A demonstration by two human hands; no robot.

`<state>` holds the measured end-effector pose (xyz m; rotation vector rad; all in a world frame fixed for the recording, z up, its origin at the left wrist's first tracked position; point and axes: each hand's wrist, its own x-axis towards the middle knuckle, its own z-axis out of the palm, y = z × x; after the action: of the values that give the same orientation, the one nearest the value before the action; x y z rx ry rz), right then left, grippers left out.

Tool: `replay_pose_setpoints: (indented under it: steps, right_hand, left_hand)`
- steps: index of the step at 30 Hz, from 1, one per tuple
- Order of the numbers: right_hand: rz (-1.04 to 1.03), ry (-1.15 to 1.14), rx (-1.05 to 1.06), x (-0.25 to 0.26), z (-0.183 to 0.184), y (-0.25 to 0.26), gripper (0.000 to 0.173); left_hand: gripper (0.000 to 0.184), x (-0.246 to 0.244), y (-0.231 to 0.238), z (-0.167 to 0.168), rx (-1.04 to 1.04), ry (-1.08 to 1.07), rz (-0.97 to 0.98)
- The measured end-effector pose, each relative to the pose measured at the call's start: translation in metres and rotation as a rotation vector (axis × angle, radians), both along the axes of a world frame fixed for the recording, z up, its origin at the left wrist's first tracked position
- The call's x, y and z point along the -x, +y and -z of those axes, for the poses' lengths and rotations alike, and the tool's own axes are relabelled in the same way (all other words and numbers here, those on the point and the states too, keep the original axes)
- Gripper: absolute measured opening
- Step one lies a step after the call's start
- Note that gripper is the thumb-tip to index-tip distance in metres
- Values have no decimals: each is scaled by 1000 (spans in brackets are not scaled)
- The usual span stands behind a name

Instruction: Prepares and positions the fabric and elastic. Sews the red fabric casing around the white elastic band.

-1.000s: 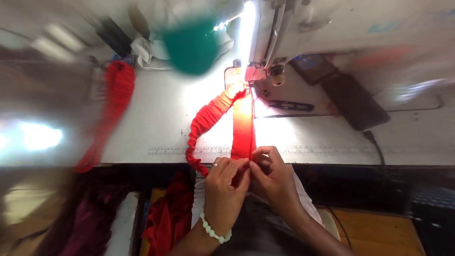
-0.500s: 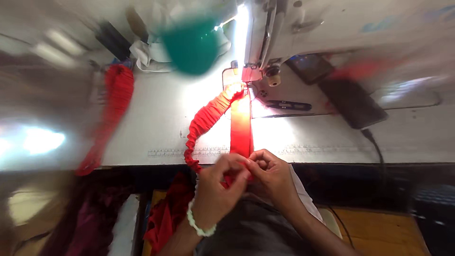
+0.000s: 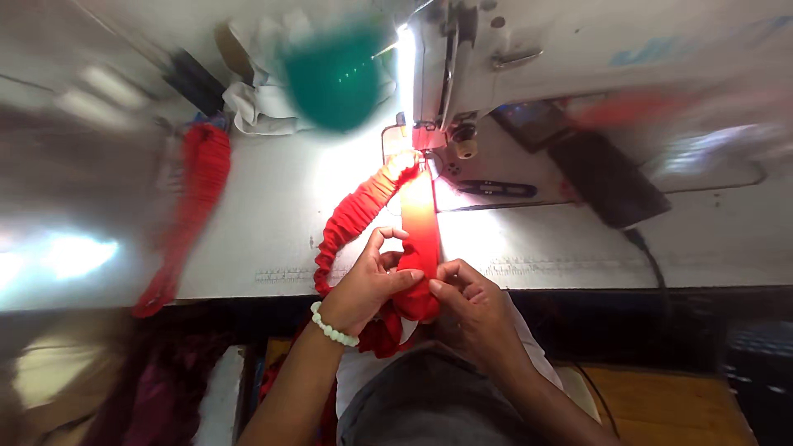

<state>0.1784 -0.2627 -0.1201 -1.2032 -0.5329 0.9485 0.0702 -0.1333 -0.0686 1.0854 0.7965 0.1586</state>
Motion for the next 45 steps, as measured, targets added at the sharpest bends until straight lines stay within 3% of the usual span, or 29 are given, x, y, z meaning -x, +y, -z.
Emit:
replay_pose_setpoints:
  steps: [3, 8, 16, 20, 25, 29, 33, 38, 45]
  right_hand:
    - [2, -62, 19, 2, 4, 1, 4]
    - [10, -175, 135, 2, 7, 1, 16]
    - [98, -169, 71, 7, 8, 0, 12]
    - [119, -88, 50, 7, 3, -1, 36]
    - [128, -160, 41, 8, 7, -3, 36]
    - [98, -220, -4, 7, 10, -2, 33]
    - [102, -606, -45, -17, 14, 2, 19]
    - [106, -1236, -186, -60, 27, 34, 19]
    - [8, -1456, -390, -67, 23, 50, 13]
  left_hand:
    - [21, 4, -2, 9, -156, -12, 30]
    - [31, 2, -10, 9, -309, 54, 30]
    - [18, -5, -3, 8, -238, 39, -9]
    - [15, -6, -2, 8, -266, 71, 1]
    - [13, -5, -5, 11, -411, 112, 25]
    - [17, -10, -4, 12, -235, 59, -19]
    - [17, -4, 1, 19, -99, -52, -31]
    - [19, 0, 6, 19, 61, -130, -24]
    - [17, -1, 3, 14, -5, -63, -65]
